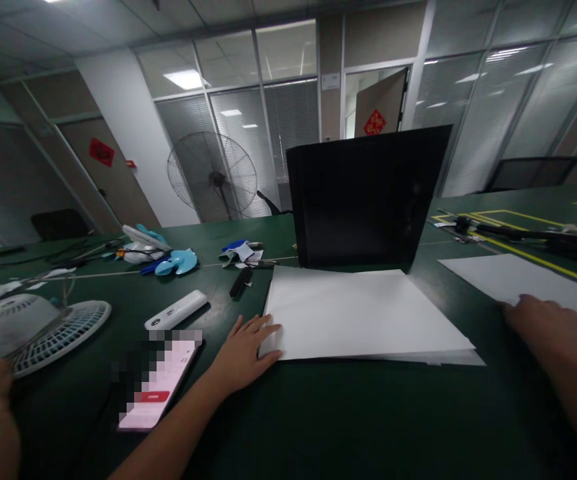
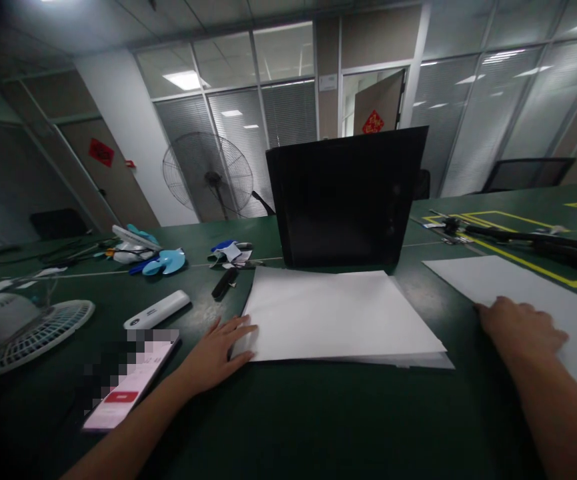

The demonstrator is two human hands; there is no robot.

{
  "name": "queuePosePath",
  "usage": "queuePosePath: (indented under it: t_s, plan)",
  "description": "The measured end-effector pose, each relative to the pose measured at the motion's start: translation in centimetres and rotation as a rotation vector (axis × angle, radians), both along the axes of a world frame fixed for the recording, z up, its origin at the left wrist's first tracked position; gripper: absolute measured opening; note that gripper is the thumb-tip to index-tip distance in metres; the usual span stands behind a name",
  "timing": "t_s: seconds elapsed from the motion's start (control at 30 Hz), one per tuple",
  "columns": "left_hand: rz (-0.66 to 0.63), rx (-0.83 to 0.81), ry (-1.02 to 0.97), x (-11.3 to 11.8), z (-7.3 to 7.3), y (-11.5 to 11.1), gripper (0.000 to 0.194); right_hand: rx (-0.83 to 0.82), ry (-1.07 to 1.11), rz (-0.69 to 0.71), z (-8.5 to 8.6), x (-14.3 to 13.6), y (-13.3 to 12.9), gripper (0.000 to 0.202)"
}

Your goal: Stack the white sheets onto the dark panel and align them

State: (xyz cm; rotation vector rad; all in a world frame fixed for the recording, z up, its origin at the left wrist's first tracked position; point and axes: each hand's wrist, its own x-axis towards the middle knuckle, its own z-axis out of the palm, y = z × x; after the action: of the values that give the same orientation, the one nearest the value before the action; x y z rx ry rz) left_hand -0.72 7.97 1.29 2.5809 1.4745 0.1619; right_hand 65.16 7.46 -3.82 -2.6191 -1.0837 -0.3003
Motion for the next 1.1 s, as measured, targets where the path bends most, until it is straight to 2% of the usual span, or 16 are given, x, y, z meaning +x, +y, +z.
queuePosePath:
  t_s: [0.07,0.13,0.37,0.5,0.57,0.67,0.73,0.77,0.87,0.97,1.1]
  plan:
    - [-0.011,-0.009,0.004,-0.2,-0.1,0.0,0.066,-0.054,0.072,-0.012,0.9,-1.3,0.2,0.041]
    - [-0.015,-0.017,0.004,-0.3,-0.2,0.0,0.072,-0.081,0.119,-0.023,2.2,-2.7,0.0,0.038]
    - [0.015,-0.006,-0.006,0.0,0.1,-0.3,0.078,0.027,0.043,0.059,7.0,-8.8,-1.7,0.060]
    - [0.023,-0.037,-0.018,-0.1,0.1,-0.3,0.078,0.075,-0.082,0.167,8.2,-14.3,-2.6,0.063]
    - [0.022,-0.062,-0.028,-0.1,0.1,-0.2,0.078,0.123,-0.179,0.346,8.0,-17.0,-2.9,0.059]
    - [0.022,-0.086,-0.037,0.0,0.2,-0.2,0.079,0.142,-0.244,0.852,6.7,-20.5,-2.9,0.053]
    - [0.022,-0.097,-0.038,0.1,0.1,-0.2,0.079,0.024,-0.205,1.155,5.4,-22.3,-2.7,0.050]
    - [0.021,-0.101,-0.041,0.1,0.0,-0.2,0.078,-0.063,-0.176,1.259,4.8,-23.0,-2.5,0.050]
    - [0.009,-0.118,-0.070,0.2,-0.2,-0.2,0.079,-0.252,-0.099,1.407,3.6,-24.6,-2.4,0.053]
    - [-0.025,-0.144,-0.087,0.2,-0.4,-0.2,0.086,-0.273,-0.044,1.453,3.5,-25.5,-2.6,0.047]
    - [-0.035,-0.177,-0.092,0.0,-0.4,-0.1,0.112,-0.270,-0.015,1.489,3.5,-26.0,-2.9,0.045]
